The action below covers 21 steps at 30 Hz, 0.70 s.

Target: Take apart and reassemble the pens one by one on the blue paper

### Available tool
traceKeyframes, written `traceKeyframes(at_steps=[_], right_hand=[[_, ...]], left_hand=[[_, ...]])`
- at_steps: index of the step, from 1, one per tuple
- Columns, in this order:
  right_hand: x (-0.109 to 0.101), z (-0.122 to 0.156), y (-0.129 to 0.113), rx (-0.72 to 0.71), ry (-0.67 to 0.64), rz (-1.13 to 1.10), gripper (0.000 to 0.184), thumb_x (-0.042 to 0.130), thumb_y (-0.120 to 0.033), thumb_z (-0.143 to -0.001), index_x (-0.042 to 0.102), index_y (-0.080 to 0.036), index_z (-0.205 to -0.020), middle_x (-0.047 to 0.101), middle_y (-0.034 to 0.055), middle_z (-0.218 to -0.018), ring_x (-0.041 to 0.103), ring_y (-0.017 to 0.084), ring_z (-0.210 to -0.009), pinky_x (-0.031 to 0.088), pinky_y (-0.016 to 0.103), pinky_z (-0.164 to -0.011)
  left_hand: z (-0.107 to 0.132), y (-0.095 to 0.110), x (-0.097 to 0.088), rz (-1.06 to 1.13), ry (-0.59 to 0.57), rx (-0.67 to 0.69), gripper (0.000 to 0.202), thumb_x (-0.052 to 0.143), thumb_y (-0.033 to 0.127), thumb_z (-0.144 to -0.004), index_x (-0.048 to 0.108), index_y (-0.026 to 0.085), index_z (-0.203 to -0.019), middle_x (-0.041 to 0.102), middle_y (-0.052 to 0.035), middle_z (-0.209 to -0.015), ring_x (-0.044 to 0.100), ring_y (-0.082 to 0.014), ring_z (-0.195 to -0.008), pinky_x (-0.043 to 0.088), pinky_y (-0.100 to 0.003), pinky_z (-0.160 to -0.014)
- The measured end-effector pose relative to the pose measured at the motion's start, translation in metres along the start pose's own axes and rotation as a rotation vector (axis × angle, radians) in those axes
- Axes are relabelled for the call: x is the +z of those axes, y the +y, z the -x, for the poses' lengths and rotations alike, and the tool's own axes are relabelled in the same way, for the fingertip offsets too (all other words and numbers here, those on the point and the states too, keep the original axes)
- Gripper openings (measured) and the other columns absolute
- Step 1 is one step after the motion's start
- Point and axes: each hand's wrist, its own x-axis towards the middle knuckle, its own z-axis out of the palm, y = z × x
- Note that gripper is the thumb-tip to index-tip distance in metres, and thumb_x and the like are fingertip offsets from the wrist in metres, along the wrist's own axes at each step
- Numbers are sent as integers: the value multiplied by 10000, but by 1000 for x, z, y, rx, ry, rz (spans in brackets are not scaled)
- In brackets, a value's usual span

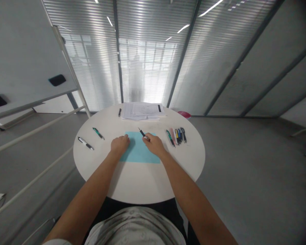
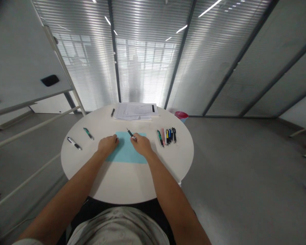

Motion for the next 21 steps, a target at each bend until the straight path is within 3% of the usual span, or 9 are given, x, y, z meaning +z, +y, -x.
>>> traceKeyframes(at_steps=[21], right_hand=[[1, 0, -1, -4, -42, 26, 229, 464, -393, -914, 630, -237, -908, 570, -32, -633, 468, 119, -567, 231, 238, -551]], left_hand=[[0, 8, -2, 53, 44, -24, 410, 302, 353, -939, 615, 151, -1111, 698, -189, -965, 665, -300, -887, 434, -368, -758]])
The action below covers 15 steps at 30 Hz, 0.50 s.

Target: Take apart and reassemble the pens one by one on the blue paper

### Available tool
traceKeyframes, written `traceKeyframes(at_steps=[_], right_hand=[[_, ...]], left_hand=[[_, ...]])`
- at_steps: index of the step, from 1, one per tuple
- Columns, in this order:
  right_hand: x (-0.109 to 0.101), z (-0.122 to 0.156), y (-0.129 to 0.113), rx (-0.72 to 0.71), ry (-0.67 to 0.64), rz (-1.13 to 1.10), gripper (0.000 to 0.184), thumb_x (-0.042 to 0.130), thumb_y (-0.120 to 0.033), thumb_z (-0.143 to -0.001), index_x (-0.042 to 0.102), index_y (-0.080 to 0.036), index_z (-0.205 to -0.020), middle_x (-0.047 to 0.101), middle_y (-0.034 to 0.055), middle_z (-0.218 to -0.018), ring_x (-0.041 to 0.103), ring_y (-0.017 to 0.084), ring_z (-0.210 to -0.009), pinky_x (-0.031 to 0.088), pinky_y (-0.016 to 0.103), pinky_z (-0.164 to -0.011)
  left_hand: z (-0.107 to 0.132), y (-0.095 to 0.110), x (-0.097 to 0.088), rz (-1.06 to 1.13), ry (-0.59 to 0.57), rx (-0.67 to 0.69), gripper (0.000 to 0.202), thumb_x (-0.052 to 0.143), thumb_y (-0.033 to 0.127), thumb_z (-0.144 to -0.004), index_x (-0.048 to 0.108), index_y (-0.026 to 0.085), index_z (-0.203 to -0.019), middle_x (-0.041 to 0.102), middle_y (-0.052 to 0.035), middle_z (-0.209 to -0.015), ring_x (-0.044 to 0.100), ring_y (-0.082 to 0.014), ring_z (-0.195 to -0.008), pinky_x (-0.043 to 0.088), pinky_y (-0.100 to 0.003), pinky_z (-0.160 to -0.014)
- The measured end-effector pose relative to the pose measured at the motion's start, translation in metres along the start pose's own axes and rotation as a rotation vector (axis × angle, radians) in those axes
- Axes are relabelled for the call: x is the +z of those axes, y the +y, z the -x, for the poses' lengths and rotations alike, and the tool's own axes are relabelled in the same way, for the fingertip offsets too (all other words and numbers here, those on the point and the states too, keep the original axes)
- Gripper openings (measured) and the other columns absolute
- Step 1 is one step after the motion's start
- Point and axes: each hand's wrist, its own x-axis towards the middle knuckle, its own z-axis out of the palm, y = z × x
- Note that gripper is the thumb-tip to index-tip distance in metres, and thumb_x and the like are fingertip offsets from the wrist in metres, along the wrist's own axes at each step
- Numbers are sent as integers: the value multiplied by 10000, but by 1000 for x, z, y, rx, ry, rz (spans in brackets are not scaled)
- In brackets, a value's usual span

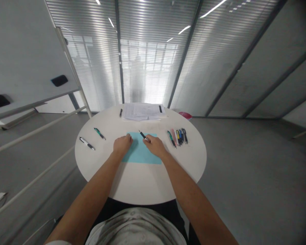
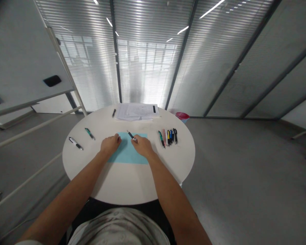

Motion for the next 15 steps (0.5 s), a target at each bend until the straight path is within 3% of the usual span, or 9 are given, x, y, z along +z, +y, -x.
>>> traceKeyframes(at_steps=[6, 11, 15], right_hand=[[0, 0, 0, -3, -7, 3, 236, 463, -396, -913, 630, -232, -890, 571, -30, -639, 460, 116, -564, 229, 237, -550], [1, 0, 4, -5, -10, 8, 232, 464, -396, -913, 623, -232, -871, 573, -28, -640, 467, 117, -568, 225, 236, -547], [1, 1, 6, 0, -26, 12, 239, 462, -400, -913, 624, -230, -870, 576, -26, -642, 477, 120, -578, 231, 235, -552]], left_hand=[[-4, -7, 5, 260, 177, -81, 468, 300, 417, -927, 685, 166, -840, 709, -156, -815, 659, -264, -793, 420, -338, -716], [-12, -18, 11, 831, 145, -272, 505, 301, 482, -889, 625, 178, -649, 562, -48, -473, 549, -176, -497, 381, -284, -538], [-19, -21, 16, 1288, 144, -422, 328, 416, 446, -834, 534, 185, -675, 453, 30, -450, 384, -105, -369, 270, -240, -411]])
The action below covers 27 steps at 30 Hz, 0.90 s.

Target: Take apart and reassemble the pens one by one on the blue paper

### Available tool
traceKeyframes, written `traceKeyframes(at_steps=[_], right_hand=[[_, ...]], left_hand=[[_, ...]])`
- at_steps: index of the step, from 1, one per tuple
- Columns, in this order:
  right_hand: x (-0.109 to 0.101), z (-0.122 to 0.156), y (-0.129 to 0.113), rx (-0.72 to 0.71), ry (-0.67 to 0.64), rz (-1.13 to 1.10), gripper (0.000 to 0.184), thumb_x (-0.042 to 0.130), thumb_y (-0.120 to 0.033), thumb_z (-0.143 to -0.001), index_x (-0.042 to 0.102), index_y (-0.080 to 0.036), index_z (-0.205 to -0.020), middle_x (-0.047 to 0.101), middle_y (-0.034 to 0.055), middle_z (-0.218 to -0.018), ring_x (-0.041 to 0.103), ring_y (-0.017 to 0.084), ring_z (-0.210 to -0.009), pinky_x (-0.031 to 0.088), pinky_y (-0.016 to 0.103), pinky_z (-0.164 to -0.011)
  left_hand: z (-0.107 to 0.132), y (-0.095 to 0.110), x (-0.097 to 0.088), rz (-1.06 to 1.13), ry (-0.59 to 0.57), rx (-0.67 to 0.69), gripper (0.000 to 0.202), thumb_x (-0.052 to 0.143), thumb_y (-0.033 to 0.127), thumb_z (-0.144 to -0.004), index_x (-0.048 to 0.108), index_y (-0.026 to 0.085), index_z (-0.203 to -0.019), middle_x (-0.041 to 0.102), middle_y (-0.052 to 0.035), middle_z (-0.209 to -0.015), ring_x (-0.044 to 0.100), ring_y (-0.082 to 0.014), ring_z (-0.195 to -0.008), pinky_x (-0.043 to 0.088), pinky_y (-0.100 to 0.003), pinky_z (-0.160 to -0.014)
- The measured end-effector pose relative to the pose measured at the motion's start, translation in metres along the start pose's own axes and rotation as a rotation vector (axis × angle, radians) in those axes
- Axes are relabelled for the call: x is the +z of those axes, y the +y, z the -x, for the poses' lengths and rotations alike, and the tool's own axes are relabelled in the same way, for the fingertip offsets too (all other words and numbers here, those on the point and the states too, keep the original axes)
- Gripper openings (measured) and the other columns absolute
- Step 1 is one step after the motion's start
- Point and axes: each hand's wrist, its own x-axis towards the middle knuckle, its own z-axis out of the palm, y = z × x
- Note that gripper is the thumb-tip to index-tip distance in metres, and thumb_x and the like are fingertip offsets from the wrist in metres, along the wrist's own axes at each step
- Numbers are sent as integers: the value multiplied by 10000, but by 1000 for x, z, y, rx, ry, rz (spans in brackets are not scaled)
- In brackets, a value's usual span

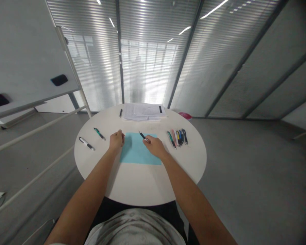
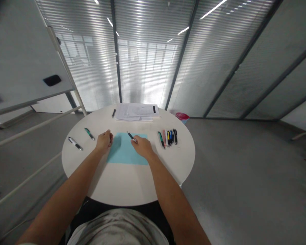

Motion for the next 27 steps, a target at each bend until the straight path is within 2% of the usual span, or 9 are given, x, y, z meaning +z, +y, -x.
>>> traceKeyframes(at_steps=[4, 9, 11, 14, 17, 19, 23, 27], right_hand=[[1, 1, 2, -7, 0, 9, 240, 463, -400, -912, 619, -228, -849, 564, -29, -632, 466, 118, -569, 224, 238, -548], [3, 0, 3, -19, 11, 1, 232, 465, -392, -907, 603, -226, -824, 544, -34, -618, 451, 113, -558, 210, 238, -543], [3, 0, 3, -27, 12, -2, 232, 463, -389, -907, 598, -225, -814, 539, -35, -617, 448, 112, -558, 207, 237, -543], [2, 0, 3, -26, 6, -3, 234, 463, -390, -906, 597, -224, -811, 538, -33, -618, 451, 113, -562, 208, 236, -544], [2, 1, 3, -23, 1, -5, 235, 463, -396, -908, 602, -226, -824, 541, -31, -619, 457, 116, -569, 214, 236, -547], [2, 0, 3, -22, 2, -3, 234, 464, -392, -908, 606, -226, -824, 543, -31, -621, 455, 116, -569, 216, 236, -548], [2, 0, 2, -11, -5, 8, 227, 468, -383, -907, 613, -225, -833, 545, -31, -624, 454, 115, -573, 224, 234, -553], [1, 0, 1, -9, -9, 12, 235, 464, -386, -909, 620, -219, -851, 542, -32, -627, 456, 112, -582, 224, 231, -557]], left_hand=[[-2, 0, 0, 256, -46, -160, 193, 520, 348, -801, 499, 174, -719, 505, 32, -566, 384, -55, -392, 217, -191, -378], [-3, 7, -6, 499, -65, -283, 147, 418, 226, -866, 522, 143, -803, 478, 33, -570, 310, -26, -357, 211, -155, -347], [-3, 11, -8, 603, -110, -360, 156, 377, 146, -852, 530, 124, -836, 459, 30, -559, 293, -30, -349, 190, -150, -326], [-2, 14, -6, 681, -186, -445, 233, 377, 13, -762, 534, 104, -906, 512, -10, -612, 401, -55, -401, 278, -152, -335], [-1, 16, -2, 723, -180, -392, 397, 367, -94, -680, 509, 105, -994, 599, -70, -766, 544, -82, -539, 447, -170, -461], [1, 16, 1, 731, -180, -348, 423, 357, -121, -673, 490, 112, -999, 614, -87, -818, 579, -89, -597, 493, -183, -534], [3, 15, 3, 695, -230, -303, 331, 375, -91, -717, 490, 119, -944, 616, -85, -797, 595, -104, -616, 507, -195, -561], [4, 13, 4, 627, -310, -297, 273, 416, -27, -745, 523, 107, -959, 615, -73, -761, 558, -99, -537, 458, -195, -477]])
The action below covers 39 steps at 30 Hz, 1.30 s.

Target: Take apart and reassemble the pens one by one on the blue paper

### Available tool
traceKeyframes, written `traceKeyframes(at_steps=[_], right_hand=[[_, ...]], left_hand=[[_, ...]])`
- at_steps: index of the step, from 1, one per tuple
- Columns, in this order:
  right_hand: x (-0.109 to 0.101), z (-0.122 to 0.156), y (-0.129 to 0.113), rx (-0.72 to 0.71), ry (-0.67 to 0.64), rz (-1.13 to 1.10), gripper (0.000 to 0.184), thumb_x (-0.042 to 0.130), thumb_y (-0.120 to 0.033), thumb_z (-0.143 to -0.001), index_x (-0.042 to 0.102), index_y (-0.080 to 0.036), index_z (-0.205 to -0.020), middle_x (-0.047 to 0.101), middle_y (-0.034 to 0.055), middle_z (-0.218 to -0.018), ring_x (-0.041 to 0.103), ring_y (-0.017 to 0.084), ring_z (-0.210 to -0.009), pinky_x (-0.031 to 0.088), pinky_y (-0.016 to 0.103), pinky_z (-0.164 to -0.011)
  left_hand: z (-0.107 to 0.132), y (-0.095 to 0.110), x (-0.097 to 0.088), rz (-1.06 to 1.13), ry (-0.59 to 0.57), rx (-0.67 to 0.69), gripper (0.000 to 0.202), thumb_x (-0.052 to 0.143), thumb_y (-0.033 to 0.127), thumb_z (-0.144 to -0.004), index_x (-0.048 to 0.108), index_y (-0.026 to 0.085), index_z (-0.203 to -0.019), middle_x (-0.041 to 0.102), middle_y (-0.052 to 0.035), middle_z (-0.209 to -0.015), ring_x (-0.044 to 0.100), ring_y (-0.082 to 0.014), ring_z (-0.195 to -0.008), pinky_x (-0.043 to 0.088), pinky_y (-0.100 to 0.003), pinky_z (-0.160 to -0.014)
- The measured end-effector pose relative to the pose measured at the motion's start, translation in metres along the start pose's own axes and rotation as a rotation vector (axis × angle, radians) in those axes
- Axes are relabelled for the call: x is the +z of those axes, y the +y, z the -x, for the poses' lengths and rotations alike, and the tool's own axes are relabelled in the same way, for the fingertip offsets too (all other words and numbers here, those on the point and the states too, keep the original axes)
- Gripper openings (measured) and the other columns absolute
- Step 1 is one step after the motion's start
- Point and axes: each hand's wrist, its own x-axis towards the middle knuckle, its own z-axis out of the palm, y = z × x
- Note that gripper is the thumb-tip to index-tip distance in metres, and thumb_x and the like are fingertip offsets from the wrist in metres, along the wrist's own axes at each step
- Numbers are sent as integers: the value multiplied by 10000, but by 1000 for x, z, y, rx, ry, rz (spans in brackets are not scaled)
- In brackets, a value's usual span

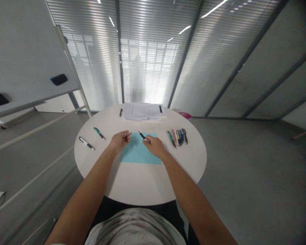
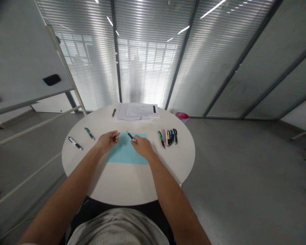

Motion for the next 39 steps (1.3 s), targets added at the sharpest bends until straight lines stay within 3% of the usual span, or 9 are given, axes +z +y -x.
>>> traceKeyframes(at_steps=[9, 17, 22, 32, 39], right_hand=[[2, 0, 3, -14, 10, -7, 231, 458, -382, -908, 608, -220, -839, 541, -37, -634, 439, 107, -572, 205, 236, -553], [1, 0, 1, -18, 12, 1, 240, 458, -387, -907, 605, -216, -824, 530, -36, -620, 418, 105, -554, 196, 239, -546], [2, -1, 0, -26, 6, -2, 236, 457, -383, -906, 609, -219, -830, 534, -36, -623, 430, 106, -556, 204, 236, -548], [2, 0, 1, -41, 6, -27, 228, 465, -383, -899, 601, -221, -815, 528, -39, -611, 437, 104, -547, 205, 233, -539], [4, -1, 1, -61, 4, -9, 226, 463, -376, -898, 605, -219, -818, 536, -32, -614, 451, 109, -567, 220, 226, -551]], left_hand=[[5, 0, 3, -40, -57, -44, 204, 555, 94, -778, 598, 74, -976, 514, 1, -618, 425, -57, -437, 324, -174, -386], [6, -4, 3, -64, -108, 95, 167, 679, 202, -750, 563, 124, -841, 568, -9, -669, 466, -54, -483, 350, -174, -427], [6, -4, 3, -106, -77, 121, 227, 727, 277, -733, 588, 126, -830, 465, 54, -561, 418, -38, -444, 327, -165, -411], [4, -5, 2, -117, -86, 96, 227, 725, 150, -707, 664, 87, -917, 629, -36, -740, 532, -54, -516, 413, -172, -437], [5, -5, 3, -146, -87, 98, 240, 725, 241, -744, 672, 123, -946, 634, -39, -813, 542, -58, -535, 416, -174, -429]])
